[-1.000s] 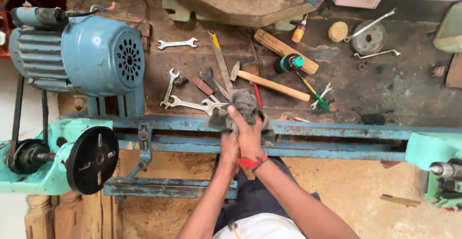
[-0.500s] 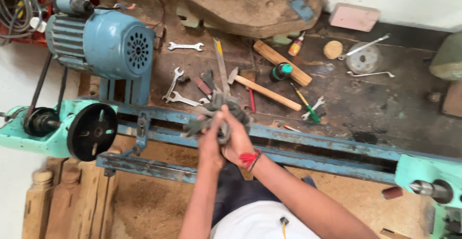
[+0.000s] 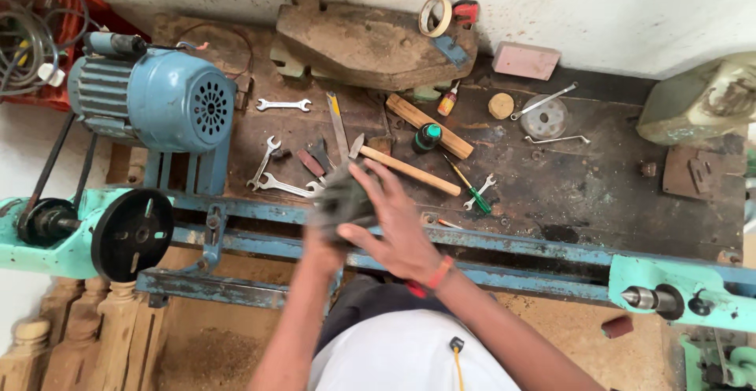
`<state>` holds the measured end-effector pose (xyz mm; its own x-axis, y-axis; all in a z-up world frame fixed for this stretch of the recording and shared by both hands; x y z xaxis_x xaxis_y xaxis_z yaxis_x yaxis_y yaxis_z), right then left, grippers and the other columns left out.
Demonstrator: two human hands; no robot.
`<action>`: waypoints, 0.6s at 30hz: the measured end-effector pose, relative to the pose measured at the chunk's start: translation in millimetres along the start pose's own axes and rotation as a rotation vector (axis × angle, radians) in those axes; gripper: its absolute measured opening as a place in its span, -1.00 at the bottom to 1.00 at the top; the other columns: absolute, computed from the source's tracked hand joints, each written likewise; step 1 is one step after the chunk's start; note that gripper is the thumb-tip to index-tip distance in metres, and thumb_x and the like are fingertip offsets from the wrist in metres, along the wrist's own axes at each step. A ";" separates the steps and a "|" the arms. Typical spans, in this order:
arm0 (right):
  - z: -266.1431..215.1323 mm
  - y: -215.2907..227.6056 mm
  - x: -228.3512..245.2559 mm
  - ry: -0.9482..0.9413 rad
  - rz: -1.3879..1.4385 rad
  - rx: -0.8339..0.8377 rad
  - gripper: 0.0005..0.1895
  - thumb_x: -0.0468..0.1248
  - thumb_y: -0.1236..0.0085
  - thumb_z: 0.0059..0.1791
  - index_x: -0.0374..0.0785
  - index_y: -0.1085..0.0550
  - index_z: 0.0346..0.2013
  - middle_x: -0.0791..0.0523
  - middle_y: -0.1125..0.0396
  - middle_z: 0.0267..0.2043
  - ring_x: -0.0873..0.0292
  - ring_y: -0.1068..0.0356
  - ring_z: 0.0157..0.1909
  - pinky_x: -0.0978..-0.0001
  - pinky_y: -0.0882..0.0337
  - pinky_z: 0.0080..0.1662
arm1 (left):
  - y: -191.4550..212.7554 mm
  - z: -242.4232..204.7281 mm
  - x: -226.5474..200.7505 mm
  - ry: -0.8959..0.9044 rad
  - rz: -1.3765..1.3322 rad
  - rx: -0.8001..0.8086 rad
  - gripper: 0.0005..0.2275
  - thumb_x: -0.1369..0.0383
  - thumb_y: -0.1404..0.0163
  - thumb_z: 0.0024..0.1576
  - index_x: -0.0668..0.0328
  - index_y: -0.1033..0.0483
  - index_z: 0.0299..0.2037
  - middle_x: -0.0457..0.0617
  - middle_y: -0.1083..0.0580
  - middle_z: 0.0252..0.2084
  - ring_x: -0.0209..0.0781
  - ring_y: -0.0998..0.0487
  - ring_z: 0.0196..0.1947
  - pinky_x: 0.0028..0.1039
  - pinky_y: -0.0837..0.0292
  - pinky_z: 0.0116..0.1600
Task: The person repairs a woodworking lathe by using a screwdriver to tighten components on the headstock, wiping metal parts with a cloth, and organizing several wrenches on a workbench.
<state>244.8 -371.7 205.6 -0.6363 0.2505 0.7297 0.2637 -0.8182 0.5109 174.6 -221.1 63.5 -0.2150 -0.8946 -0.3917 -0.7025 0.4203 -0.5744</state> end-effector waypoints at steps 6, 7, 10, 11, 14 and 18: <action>3.0 -32.6 -60.2 -0.662 0.502 -0.311 -0.54 0.06 -0.17 0.05 -0.32 -0.50 -0.10 0.03 -0.48 -0.25 0.13 -0.46 -0.24 0.31 -0.47 -0.18 | -65.2 -4.3 25.7 0.179 0.179 0.115 -0.66 0.25 0.10 0.20 0.20 -0.45 0.13 -0.04 -0.55 0.03 -0.26 -0.58 -0.03 -0.41 -0.55 0.08; -4.3 -28.7 -66.7 -0.676 0.487 -0.325 -0.54 0.06 -0.17 0.05 -0.32 -0.50 -0.10 0.03 -0.48 -0.25 0.13 -0.46 -0.24 0.31 -0.47 -0.18 | -68.6 -5.8 22.3 0.033 0.477 0.209 -0.67 0.27 0.05 0.24 0.18 -0.41 0.17 -0.05 -0.51 -0.02 -0.29 -0.52 -0.09 -0.43 -0.50 0.03; -16.1 -7.4 -81.9 -1.111 0.901 -0.578 -0.55 0.09 -0.06 0.03 -0.25 -0.51 -0.10 0.12 -0.42 -0.30 0.12 -0.43 -0.34 0.33 -0.33 -0.41 | -75.2 -10.1 8.3 -0.183 0.985 0.425 -0.66 0.25 -0.07 0.25 0.21 -0.39 0.16 -0.04 -0.51 -0.09 -0.26 -0.52 -0.14 -0.42 -0.49 0.00; -20.5 1.6 -78.8 -1.156 0.981 -0.555 -0.54 0.10 -0.05 0.06 -0.24 -0.51 -0.09 0.11 -0.44 -0.27 0.16 -0.43 -0.30 0.34 -0.40 -0.32 | -75.2 -13.5 2.5 -0.256 1.203 0.521 -0.63 0.21 -0.15 0.21 0.26 -0.41 0.10 -0.03 -0.55 -0.09 -0.20 -0.58 -0.14 -0.39 -0.51 0.02; -27.8 10.8 -58.8 -1.269 0.988 -0.429 -0.56 0.09 -0.02 0.01 -0.19 -0.50 -0.10 0.14 -0.47 -0.26 0.20 -0.48 -0.26 0.37 -0.51 -0.22 | -83.0 -24.4 -17.4 -0.927 1.291 0.540 -0.02 0.08 -0.40 -0.32 0.31 -0.18 0.32 0.19 -0.36 0.05 0.13 -0.45 0.02 -0.18 -0.38 0.10; -43.0 -15.8 -28.2 -0.784 0.472 0.095 -0.54 0.05 -0.14 0.09 -0.35 -0.48 -0.08 0.17 -0.41 -0.21 0.30 -0.35 -0.18 0.40 -0.43 -0.12 | -94.8 -26.6 -26.6 -1.315 1.488 0.675 -0.22 0.25 -0.41 -0.40 0.00 -0.36 0.13 0.36 -0.38 0.23 0.41 -0.52 0.12 -0.13 -0.46 0.21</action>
<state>227.4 -388.1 157.4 0.2167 0.2088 0.9537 0.4515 -0.8875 0.0917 228.9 -241.2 147.5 0.4570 0.5753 -0.6784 -0.1298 0.7976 0.5890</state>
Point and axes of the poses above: each hand's wrist, its own z-axis towards the middle knuckle, its own y-axis out of the back of the hand, x = y × z, the point moved 1 cm from there along z, towards the middle knuckle
